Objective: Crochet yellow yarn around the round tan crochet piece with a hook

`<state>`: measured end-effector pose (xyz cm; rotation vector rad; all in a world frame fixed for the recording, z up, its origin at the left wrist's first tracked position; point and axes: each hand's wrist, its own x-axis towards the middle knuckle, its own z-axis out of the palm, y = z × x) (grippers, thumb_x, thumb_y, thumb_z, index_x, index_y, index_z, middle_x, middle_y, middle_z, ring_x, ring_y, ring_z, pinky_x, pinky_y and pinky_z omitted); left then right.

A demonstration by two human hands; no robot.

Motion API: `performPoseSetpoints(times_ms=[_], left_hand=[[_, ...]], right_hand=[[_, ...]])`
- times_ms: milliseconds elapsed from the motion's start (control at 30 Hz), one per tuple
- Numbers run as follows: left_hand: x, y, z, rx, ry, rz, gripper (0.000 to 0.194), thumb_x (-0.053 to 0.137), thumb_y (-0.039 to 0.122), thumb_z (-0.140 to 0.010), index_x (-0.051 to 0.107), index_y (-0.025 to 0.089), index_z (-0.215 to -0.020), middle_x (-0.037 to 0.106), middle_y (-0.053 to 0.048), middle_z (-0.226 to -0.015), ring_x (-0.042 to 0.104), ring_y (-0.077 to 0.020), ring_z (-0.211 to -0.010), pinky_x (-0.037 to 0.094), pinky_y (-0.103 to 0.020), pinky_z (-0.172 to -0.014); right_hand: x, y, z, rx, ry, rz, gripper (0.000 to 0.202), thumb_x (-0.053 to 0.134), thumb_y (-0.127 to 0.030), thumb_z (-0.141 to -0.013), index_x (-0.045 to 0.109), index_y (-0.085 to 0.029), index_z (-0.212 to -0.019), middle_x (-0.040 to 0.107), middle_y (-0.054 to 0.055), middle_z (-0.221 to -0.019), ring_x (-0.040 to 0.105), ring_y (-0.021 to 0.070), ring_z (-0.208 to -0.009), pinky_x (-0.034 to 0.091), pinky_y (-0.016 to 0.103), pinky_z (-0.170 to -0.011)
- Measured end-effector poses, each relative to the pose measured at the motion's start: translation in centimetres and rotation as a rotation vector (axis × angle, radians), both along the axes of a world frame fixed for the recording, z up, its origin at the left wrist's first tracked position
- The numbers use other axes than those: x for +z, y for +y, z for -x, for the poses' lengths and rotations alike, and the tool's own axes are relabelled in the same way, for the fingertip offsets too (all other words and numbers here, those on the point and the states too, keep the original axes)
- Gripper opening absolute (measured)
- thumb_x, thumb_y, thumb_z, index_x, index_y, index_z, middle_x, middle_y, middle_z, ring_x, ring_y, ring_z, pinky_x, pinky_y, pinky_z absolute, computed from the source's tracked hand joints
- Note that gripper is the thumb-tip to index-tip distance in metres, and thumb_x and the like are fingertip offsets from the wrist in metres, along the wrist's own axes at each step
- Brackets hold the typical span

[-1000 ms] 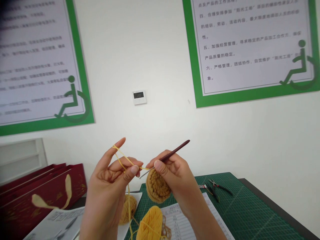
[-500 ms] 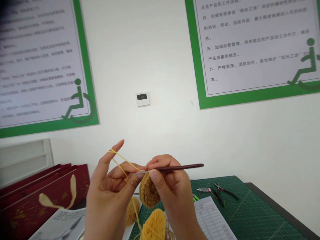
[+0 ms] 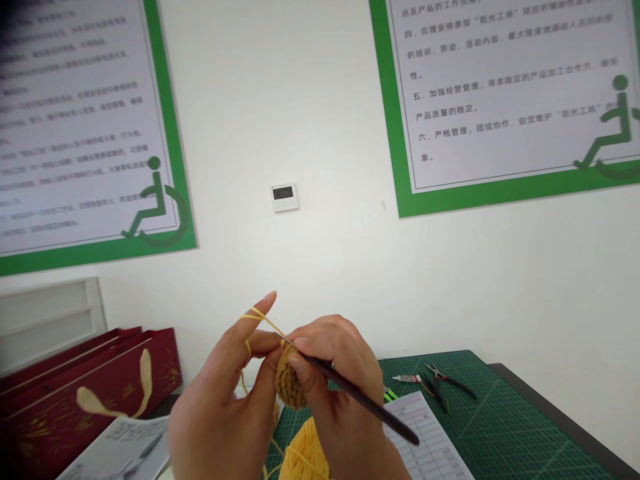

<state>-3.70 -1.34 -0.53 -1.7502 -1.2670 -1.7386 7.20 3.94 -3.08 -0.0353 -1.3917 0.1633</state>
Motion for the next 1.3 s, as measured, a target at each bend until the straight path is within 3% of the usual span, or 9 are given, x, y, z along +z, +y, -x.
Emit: performPoseSetpoints(times_ms=[67,200,400,533,633,800,1000,1167,1300], left_hand=[[0.1,-0.1,0.4,0.036,0.166,-0.045,0.036,0.058,0.007,-0.095,0.068,0.028,-0.122,0.075,0.001,-0.083,0.071,-0.0201,-0.079,0.052,-0.030,-0.067],[0.3,-0.3,0.7,0.081,0.239,-0.085,0.022,0.055,0.004,-0.096,0.063,0.025,-0.093,0.078,-0.007,-0.106,0.072,-0.0206,-0.090,0.053,-0.029,-0.070],[0.3,-0.8,0.3,0.010,0.199,-0.115,0.023,0.058,0.005,-0.094,0.066,0.027,-0.095,0.079,-0.004,-0.108,0.074,-0.0210,-0.093,0.056,-0.031,-0.074],[0.4,-1.1,-0.2,-0.194,-0.084,-0.067,0.025,0.066,0.006,-0.088,0.072,0.030,-0.093,0.080,0.001,-0.101,0.072,-0.0221,-0.109,0.057,-0.031,-0.087],[0.6,-1.0,-0.3,-0.468,-0.340,0.051,0.036,0.076,0.006,-0.082,0.076,0.031,-0.108,0.079,0.004,-0.087,0.074,-0.0173,-0.095,0.054,-0.029,-0.095],[1.1,-0.5,-0.4,-0.885,-0.698,0.302,0.051,0.086,0.013,-0.075,0.072,0.024,-0.123,0.071,0.003,-0.074,0.067,-0.0136,-0.073,0.054,-0.026,-0.075],[0.9,0.7,0.5,-1.170,-0.815,0.566,0.063,0.090,0.011,-0.070,0.069,0.019,-0.129,0.069,-0.001,-0.077,0.067,-0.0145,-0.074,0.054,-0.026,-0.073],[1.0,0.7,1.3,-1.354,-0.891,0.641,0.071,0.085,0.000,-0.072,0.064,0.021,-0.136,0.075,-0.006,-0.092,0.069,-0.0141,-0.080,0.053,-0.026,-0.078],[1.0,0.3,1.0,-1.401,-0.947,0.660,0.067,0.083,-0.005,-0.070,0.068,0.018,-0.131,0.075,-0.005,-0.079,0.069,-0.0127,-0.071,0.054,-0.026,-0.077]], right_hand=[[0.1,0.0,-0.2,-0.068,-0.030,-0.042,0.029,0.062,0.000,-0.090,0.067,-0.022,-0.107,0.075,0.002,-0.097,0.069,0.0167,-0.092,0.055,0.036,-0.087],[0.5,0.1,-0.4,-0.171,-0.075,-0.038,0.021,0.063,-0.003,-0.091,0.066,-0.021,-0.101,0.075,0.002,-0.100,0.069,0.0169,-0.095,0.054,0.037,-0.088],[0.5,0.0,-0.3,-0.283,-0.079,-0.086,0.019,0.065,-0.002,-0.091,0.067,-0.020,-0.099,0.077,0.002,-0.097,0.069,0.0151,-0.089,0.056,0.033,-0.085],[0.0,-0.1,-0.5,-0.308,-0.060,-0.139,0.032,0.066,0.004,-0.086,0.068,-0.019,-0.109,0.076,0.007,-0.106,0.068,0.0192,-0.097,0.058,0.038,-0.085],[-0.4,-0.1,-0.5,-0.279,-0.019,-0.149,0.040,0.066,0.006,-0.084,0.068,-0.020,-0.113,0.076,0.008,-0.110,0.068,0.0218,-0.099,0.058,0.042,-0.084],[-0.7,-0.2,0.1,-0.138,0.131,-0.079,0.036,0.063,0.000,-0.089,0.070,-0.028,-0.111,0.077,0.005,-0.103,0.069,0.0236,-0.093,0.057,0.046,-0.080],[-0.1,-0.3,0.3,-0.140,0.174,-0.126,0.032,0.063,-0.006,-0.093,0.072,-0.030,-0.112,0.078,0.004,-0.096,0.070,0.0221,-0.085,0.058,0.043,-0.073],[0.1,-0.3,0.2,-0.137,0.120,-0.183,0.040,0.064,-0.002,-0.091,0.071,-0.029,-0.120,0.078,0.005,-0.099,0.069,0.0215,-0.086,0.059,0.043,-0.072],[-0.7,-0.5,-0.6,-0.282,0.072,-0.259,0.053,0.064,0.002,-0.087,0.068,-0.027,-0.130,0.077,0.006,-0.104,0.069,0.0221,-0.092,0.062,0.040,-0.072]])
